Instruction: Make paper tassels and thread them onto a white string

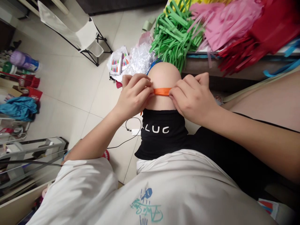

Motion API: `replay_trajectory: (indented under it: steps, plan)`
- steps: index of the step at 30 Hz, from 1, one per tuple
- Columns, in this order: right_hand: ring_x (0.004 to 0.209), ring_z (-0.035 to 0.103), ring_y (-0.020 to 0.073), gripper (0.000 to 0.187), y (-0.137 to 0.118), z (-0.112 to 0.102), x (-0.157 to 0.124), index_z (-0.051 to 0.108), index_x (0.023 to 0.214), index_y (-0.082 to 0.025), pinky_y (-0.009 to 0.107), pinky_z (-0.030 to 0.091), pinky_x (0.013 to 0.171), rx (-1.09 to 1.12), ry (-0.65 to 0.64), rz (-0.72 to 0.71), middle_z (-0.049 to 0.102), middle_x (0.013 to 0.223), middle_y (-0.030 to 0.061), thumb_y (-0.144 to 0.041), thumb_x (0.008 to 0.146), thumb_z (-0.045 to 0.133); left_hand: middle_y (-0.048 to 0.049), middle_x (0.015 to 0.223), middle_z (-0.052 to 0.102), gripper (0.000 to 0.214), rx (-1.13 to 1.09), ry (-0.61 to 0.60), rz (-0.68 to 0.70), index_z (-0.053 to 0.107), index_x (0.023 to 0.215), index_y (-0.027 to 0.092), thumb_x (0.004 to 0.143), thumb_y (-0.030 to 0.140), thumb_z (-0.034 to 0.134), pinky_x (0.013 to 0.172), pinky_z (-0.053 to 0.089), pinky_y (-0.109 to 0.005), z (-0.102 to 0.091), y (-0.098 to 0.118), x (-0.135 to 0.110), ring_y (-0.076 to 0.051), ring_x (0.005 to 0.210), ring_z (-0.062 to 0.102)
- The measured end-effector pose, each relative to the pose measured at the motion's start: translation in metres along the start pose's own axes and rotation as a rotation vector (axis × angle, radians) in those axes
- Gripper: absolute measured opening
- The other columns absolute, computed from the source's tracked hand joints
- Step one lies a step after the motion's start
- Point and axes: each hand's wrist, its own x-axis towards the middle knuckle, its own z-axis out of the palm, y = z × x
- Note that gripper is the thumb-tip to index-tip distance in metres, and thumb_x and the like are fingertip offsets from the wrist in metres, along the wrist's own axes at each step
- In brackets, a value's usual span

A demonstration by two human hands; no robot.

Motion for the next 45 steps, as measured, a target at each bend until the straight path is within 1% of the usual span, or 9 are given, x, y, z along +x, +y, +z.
replay_trajectory:
  steps: [7,17,21,24,31,34,37,40,45]
  plan:
    - [0.127,0.061,0.0469,0.046,0.016,0.008,0.0,0.076,0.119,-0.019,0.064,0.043,0.107,0.015,0.073,0.054,0.074,0.122,0.0221,-0.045,0.123,0.038,-0.0208,0.139,0.069,0.035,-0.038,-0.069,-0.127,0.063,0.103,0.027,0.117,0.059,0.059,0.123,0.045,-0.07,-0.005,-0.006,0.005,-0.046,0.146,0.062]
    - [0.126,0.06,0.0468,0.049,0.028,0.007,0.007,0.075,0.111,-0.021,0.062,0.044,0.104,0.022,0.105,0.05,0.073,0.116,0.0213,-0.052,0.123,0.04,-0.021,0.138,0.069,0.036,-0.049,-0.076,-0.13,0.064,0.096,0.026,0.114,0.057,0.066,0.118,0.047,-0.069,-0.009,-0.006,0.011,-0.048,0.146,0.059]
    - [0.124,0.061,0.0462,0.043,0.031,0.007,0.012,0.075,0.106,-0.02,0.061,0.043,0.103,0.057,0.074,0.068,0.074,0.115,0.0213,-0.045,0.121,0.044,-0.0181,0.131,0.07,0.039,-0.086,-0.074,-0.148,0.069,0.097,0.025,0.113,0.06,0.068,0.122,0.051,-0.067,-0.012,-0.007,0.014,-0.043,0.137,0.064]
    - [0.123,0.061,0.0454,0.042,0.034,0.007,0.015,0.075,0.104,-0.02,0.06,0.043,0.102,0.082,0.06,0.061,0.074,0.114,0.0205,-0.045,0.12,0.045,-0.0139,0.123,0.071,0.038,-0.152,-0.077,-0.171,0.073,0.096,0.025,0.108,0.061,0.079,0.121,0.056,-0.063,-0.013,-0.01,0.016,-0.038,0.129,0.068]
    - [0.123,0.061,0.0455,0.045,0.036,0.01,0.016,0.074,0.102,-0.02,0.061,0.042,0.104,0.084,0.078,0.064,0.074,0.111,0.0201,-0.051,0.121,0.047,-0.0084,0.102,0.067,0.035,-0.298,-0.094,-0.29,0.074,0.093,0.023,0.1,0.052,0.091,0.108,0.066,-0.056,-0.008,-0.024,0.018,-0.029,0.107,0.071]
    - [0.123,0.061,0.0461,0.045,0.031,0.009,0.014,0.075,0.105,-0.019,0.061,0.042,0.103,0.06,0.075,0.097,0.074,0.111,0.0204,-0.049,0.121,0.045,-0.0056,0.094,0.066,0.035,-0.347,-0.107,-0.36,0.07,0.088,0.022,0.095,0.047,0.095,0.103,0.067,-0.051,-0.005,-0.029,0.02,-0.025,0.097,0.068]
    - [0.123,0.06,0.0465,0.04,0.023,0.001,0.012,0.074,0.107,-0.02,0.061,0.043,0.102,0.009,0.068,0.14,0.074,0.114,0.0211,-0.047,0.12,0.047,-0.0043,0.094,0.068,0.038,-0.375,-0.087,-0.423,0.069,0.088,0.023,0.089,0.045,0.1,0.101,0.065,-0.049,-0.004,-0.027,0.021,-0.024,0.097,0.068]
    - [0.127,0.058,0.047,0.035,0.016,-0.008,0.01,0.074,0.115,-0.02,0.061,0.042,0.101,-0.056,0.1,0.135,0.073,0.123,0.0227,-0.044,0.119,0.049,-0.0067,0.107,0.072,0.032,-0.315,-0.031,-0.344,0.072,0.094,0.026,0.091,0.044,0.098,0.106,0.062,-0.053,-0.006,-0.017,0.019,-0.03,0.111,0.071]
    - [0.126,0.056,0.0451,0.039,0.01,-0.01,0.009,0.078,0.122,-0.023,0.063,0.04,0.103,-0.105,0.077,-0.011,0.073,0.122,0.0203,-0.033,0.119,0.04,-0.0116,0.125,0.077,0.009,-0.032,-0.008,-0.077,0.076,0.104,0.031,0.109,0.038,0.075,0.115,0.05,-0.068,-0.006,0.001,0.011,-0.042,0.143,0.063]
